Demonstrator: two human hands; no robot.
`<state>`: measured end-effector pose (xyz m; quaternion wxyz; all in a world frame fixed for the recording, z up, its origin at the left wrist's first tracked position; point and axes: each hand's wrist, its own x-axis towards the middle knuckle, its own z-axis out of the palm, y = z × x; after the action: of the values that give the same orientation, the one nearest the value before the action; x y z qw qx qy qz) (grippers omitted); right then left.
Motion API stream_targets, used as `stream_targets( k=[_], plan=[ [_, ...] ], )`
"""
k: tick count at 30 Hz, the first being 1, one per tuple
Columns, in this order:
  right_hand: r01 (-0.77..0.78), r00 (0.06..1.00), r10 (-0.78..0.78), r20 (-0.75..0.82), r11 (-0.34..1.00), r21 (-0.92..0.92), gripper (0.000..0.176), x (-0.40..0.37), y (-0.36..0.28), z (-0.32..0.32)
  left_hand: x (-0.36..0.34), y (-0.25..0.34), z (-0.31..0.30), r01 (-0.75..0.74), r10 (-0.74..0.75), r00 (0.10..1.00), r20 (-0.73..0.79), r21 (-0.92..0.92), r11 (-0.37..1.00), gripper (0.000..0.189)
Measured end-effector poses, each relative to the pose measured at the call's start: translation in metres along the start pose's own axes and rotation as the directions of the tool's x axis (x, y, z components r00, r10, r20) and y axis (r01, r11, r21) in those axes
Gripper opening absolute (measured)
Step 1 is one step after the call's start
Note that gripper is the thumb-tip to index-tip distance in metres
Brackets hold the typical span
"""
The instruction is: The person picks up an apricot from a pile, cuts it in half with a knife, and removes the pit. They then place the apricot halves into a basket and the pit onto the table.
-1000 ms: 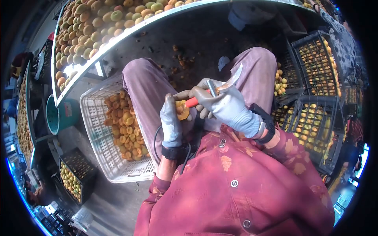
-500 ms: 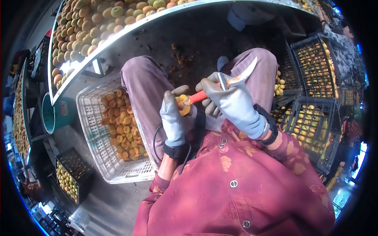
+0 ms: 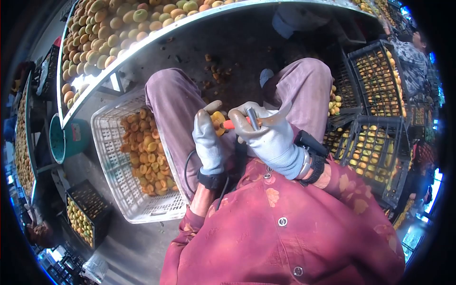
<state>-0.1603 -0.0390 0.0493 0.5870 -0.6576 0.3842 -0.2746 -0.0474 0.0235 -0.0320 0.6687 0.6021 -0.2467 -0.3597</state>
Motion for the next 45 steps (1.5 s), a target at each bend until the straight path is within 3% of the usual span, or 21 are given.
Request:
stream_targets(
  k=[1,2,4,5,6,7,8,9,12,14,16,20,22,23,26,27,28,30,33,38,45],
  plan=[
    [0.028,0.999,-0.027,-0.022,0.999,0.042,0.012,-0.001,-0.006,0.004,0.002,-0.004,0.000,-0.144,0.145,0.989,0.007,0.152,0.978,0.050],
    [0.031,0.999,-0.030,-0.024,0.999,0.040,0.012,-0.003,-0.002,0.004,0.003,-0.007,0.000,-0.147,0.147,0.989,0.008,0.149,0.978,0.050],
    [0.286,0.958,-0.280,0.064,0.903,-0.320,0.026,-0.007,0.015,0.002,0.004,-0.005,0.003,0.045,-0.054,0.998,-0.041,-0.196,0.980,0.050],
    [0.476,0.867,-0.466,0.179,0.661,-0.580,0.021,-0.005,0.025,-0.001,0.005,-0.002,0.004,0.043,-0.052,0.998,-0.041,-0.197,0.980,0.050],
    [0.476,0.866,-0.466,0.180,0.661,-0.579,0.021,-0.008,0.033,0.002,0.004,0.002,0.005,0.066,-0.076,0.996,-0.046,-0.193,0.979,0.051],
    [0.184,0.981,-0.192,-0.044,0.973,-0.141,0.019,-0.012,0.040,0.008,0.004,0.004,0.004,0.088,-0.100,0.994,-0.054,-0.188,0.978,0.051],
    [-0.133,0.980,0.180,-0.091,0.915,0.382,0.017,-0.015,0.043,0.011,0.005,0.002,0.002,0.088,-0.100,0.993,-0.057,-0.186,0.979,0.051],
    [-0.098,0.984,0.163,-0.070,0.831,0.548,0.022,-0.015,0.043,0.010,0.008,0.000,-0.001,0.107,-0.121,0.991,-0.055,-0.207,0.972,0.051],
    [-0.237,0.936,0.322,-0.140,0.875,0.422,0.025,-0.014,0.032,0.009,0.010,0.006,0.000,0.161,-0.180,0.982,-0.055,-0.250,0.955,0.052],
    [-0.248,0.926,0.348,-0.148,0.855,0.456,0.027,-0.010,0.040,0.007,0.011,0.007,0.000,0.196,-0.219,0.974,-0.057,-0.269,0.943,0.054],
    [-0.295,0.919,0.392,-0.045,0.759,0.581,0.025,-0.007,0.045,0.003,0.014,0.003,0.000,0.157,-0.179,0.983,-0.030,-0.353,0.922,0.056],
    [-0.229,0.940,0.341,-0.017,0.668,0.708,0.023,-0.013,0.050,0.005,0.015,0.005,0.005,0.160,-0.192,0.980,-0.056,-0.361,0.919,0.056],
    [-0.054,0.992,0.093,-0.088,0.927,0.372,0.022,-0.017,0.057,0.012,0.016,0.006,0.008,0.138,-0.200,0.972,-0.123,-0.390,0.911,0.056],
    [0.160,0.977,-0.150,-0.155,0.986,0.052,0.023,-0.022,0.056,0.016,0.015,0.005,0.008,0.140,-0.202,0.972,-0.123,-0.387,0.911,0.056],
    [0.176,0.976,-0.174,-0.127,0.984,0.001,0.022,-0.020,0.050,0.013,0.018,0.004,0.006,0.118,-0.159,0.976,-0.147,-0.258,0.959,0.055],
    [-0.152,0.977,0.207,-0.054,0.848,0.507,0.025,-0.017,0.044,0.009,0.017,0.006,0.004,0.160,-0.189,0.974,-0.125,-0.210,0.965,0.055],
    [-0.224,0.969,0.237,0.075,0.698,0.680,0.030,-0.006,0.058,0.006,0.016,0.007,0.003,0.202,-0.220,0.970,-0.105,-0.161,0.966,0.054],
    [-0.350,0.918,0.386,0.089,0.683,0.641,0.037,-0.006,0.044,-0.003,0.015,0.009,0.004,0.188,-0.206,0.973,-0.105,-0.156,0.970,0.055],
    [-0.375,0.886,0.464,0.012,0.700,0.608,0.043,-0.006,0.036,0.002,0.014,0.014,0.002,0.186,-0.202,0.975,-0.089,-0.159,0.970,0.056],
    [-0.395,0.865,0.501,0.031,0.640,0.660,0.047,-0.004,0.056,0.000,0.017,0.010,-0.001,0.241,-0.254,0.967,0.003,-0.328,0.913,0.057],
    [-0.372,0.861,0.502,0.083,0.509,0.777,0.047,-0.004,0.064,0.004,0.017,0.010,-0.003,0.241,-0.249,0.968,0.035,-0.401,0.883,0.056]
  ],
)
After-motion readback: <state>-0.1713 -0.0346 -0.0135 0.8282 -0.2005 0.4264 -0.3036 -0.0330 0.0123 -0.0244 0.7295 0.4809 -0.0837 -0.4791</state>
